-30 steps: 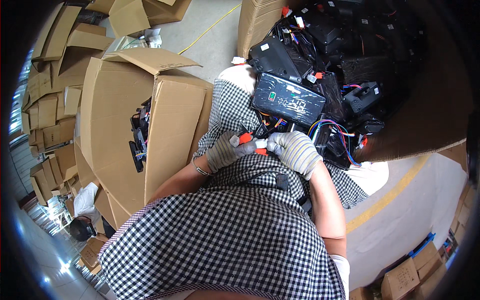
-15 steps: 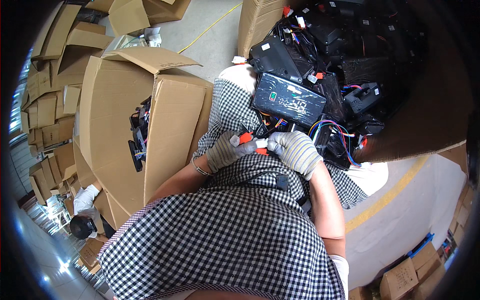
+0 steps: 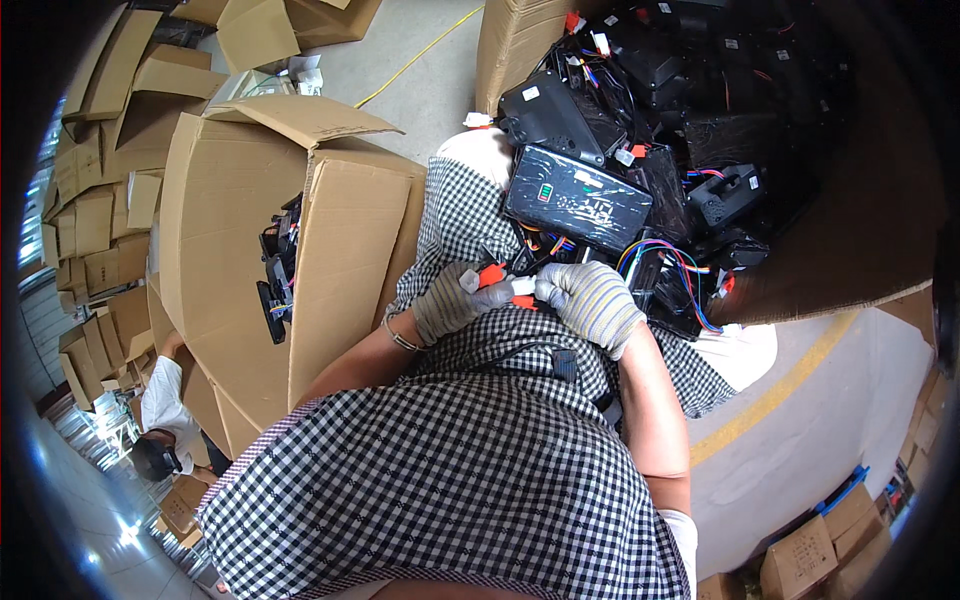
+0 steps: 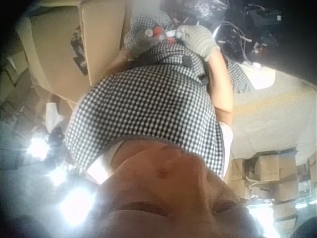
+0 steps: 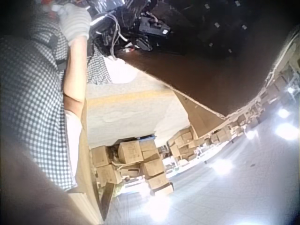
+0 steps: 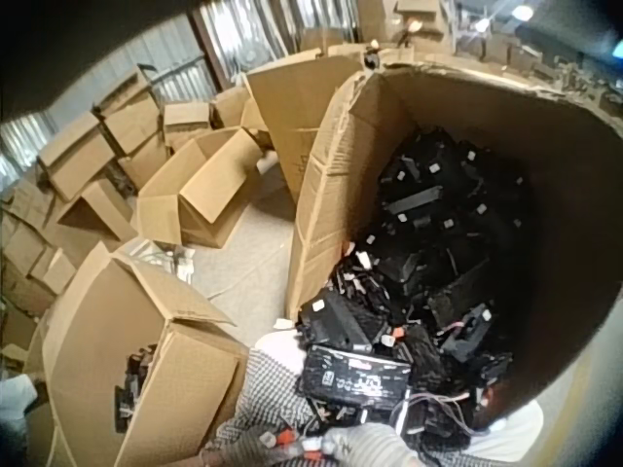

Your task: The person tests digital display units by taking them from a large cardboard box, connecting wire harnesses by hand to power on the screens, and placing the units into an adjacent cardboard box.

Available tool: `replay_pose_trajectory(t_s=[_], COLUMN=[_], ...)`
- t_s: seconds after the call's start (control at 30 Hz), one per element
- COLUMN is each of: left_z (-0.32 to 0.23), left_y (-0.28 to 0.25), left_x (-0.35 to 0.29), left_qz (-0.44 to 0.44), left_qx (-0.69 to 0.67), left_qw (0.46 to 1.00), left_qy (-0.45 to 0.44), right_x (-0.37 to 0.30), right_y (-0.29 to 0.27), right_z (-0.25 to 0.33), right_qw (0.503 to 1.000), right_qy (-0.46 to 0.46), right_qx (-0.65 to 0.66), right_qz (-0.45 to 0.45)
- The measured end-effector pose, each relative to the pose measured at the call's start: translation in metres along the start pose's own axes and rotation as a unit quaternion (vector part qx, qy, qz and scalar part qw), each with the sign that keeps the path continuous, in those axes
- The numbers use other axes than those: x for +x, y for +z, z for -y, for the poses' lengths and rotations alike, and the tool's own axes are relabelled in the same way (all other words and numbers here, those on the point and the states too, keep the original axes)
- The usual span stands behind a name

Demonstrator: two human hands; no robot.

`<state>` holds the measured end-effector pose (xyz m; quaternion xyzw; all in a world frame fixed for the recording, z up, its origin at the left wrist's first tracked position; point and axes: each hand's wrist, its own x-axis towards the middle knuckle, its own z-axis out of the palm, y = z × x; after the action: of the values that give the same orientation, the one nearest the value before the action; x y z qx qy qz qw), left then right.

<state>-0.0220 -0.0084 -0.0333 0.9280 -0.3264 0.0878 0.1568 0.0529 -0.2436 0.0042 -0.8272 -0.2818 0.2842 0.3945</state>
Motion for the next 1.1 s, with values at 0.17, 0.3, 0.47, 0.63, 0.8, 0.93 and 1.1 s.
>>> replay_pose_trajectory(t_s=[0.17,0.3,0.47,0.63,0.8,0.93,1.1], left_z=[0.001,0.005,0.008,-0.014,-0.011,0.044,0.089], left_y=[0.004,0.019,0.003,-0.009,0.069,0.041,0.038], left_x=[0.006,0.002,0.006,0.018,0.008,0.031,0.063], left_qz=[-0.03,0.0,0.1,-0.044,-0.071,-0.132,-0.16], left_qx=[-0.016,-0.031,-0.159,-0.792,-0.483,-0.395,-0.335], left_qw=[0.999,1.0,0.979,0.489,0.843,0.862,0.847], left_qy=[0.006,0.006,-0.08,-0.363,-0.226,-0.288,-0.381], right_x=[-0.001,-0.001,0.006,0.01,0.008,0.098,0.147], right_y=[0.003,-0.002,-0.012,-0.006,-0.002,-0.004,0.027], right_z=[-0.003,-0.006,0.008,0.007,-0.01,0.029,0.079], right_qw=[1.0,1.0,0.999,0.995,0.996,0.973,0.925], right_qy=[0.002,0.012,0.049,-0.095,-0.072,-0.193,-0.276], right_qx=[0.007,0.008,-0.007,0.008,0.035,0.017,0.011], right_qz=[-0.004,0.006,0.023,-0.008,0.028,0.122,0.259])
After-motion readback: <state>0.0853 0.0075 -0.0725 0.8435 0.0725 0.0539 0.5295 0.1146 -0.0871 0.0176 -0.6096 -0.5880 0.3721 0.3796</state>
